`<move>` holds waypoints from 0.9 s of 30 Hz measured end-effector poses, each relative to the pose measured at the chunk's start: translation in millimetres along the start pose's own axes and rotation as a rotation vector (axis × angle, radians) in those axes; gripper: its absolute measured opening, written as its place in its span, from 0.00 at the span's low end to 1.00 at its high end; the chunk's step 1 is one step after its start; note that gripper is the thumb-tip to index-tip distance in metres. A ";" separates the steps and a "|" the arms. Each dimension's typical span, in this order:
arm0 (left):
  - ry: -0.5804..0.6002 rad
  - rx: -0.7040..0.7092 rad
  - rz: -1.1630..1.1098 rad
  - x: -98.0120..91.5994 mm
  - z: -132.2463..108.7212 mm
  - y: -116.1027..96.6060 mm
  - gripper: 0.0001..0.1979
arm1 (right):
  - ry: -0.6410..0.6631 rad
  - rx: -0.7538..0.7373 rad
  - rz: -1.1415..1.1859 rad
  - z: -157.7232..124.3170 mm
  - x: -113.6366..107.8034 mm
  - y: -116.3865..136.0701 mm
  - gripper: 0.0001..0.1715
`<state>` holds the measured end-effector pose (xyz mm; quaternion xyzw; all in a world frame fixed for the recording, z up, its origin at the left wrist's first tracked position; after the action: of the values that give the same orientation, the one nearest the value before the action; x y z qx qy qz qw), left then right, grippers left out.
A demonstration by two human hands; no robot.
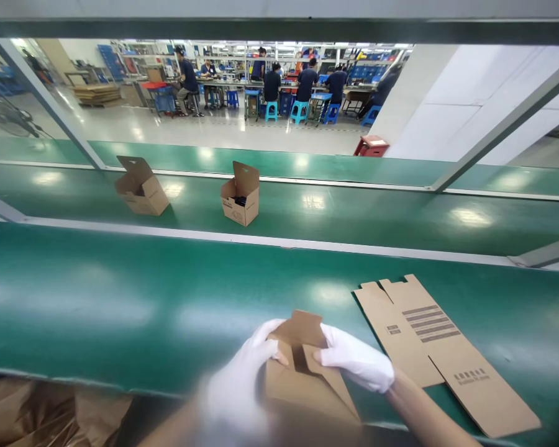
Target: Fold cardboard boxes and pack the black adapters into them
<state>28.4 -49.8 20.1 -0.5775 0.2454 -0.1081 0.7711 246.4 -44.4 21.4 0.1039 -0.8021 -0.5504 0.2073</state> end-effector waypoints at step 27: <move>-0.275 0.049 -0.149 -38.2 23.8 19.3 0.37 | -0.348 -0.670 -1.558 -6.2 22.4 78.3 0.24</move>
<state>5.5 -6.7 16.6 -0.5843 0.0911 -0.0910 0.8012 234.0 -29.3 100.7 0.4716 -0.3184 -0.7510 -0.3350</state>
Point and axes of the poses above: each hand's wrist, its own z-axis towards the middle knuckle, its own x-axis out of the palm, y = z × x, the point moved 2 cm from there along z, towards the middle knuckle, and after that the axes turned 13 degrees about -y, right-handed, at the moved point
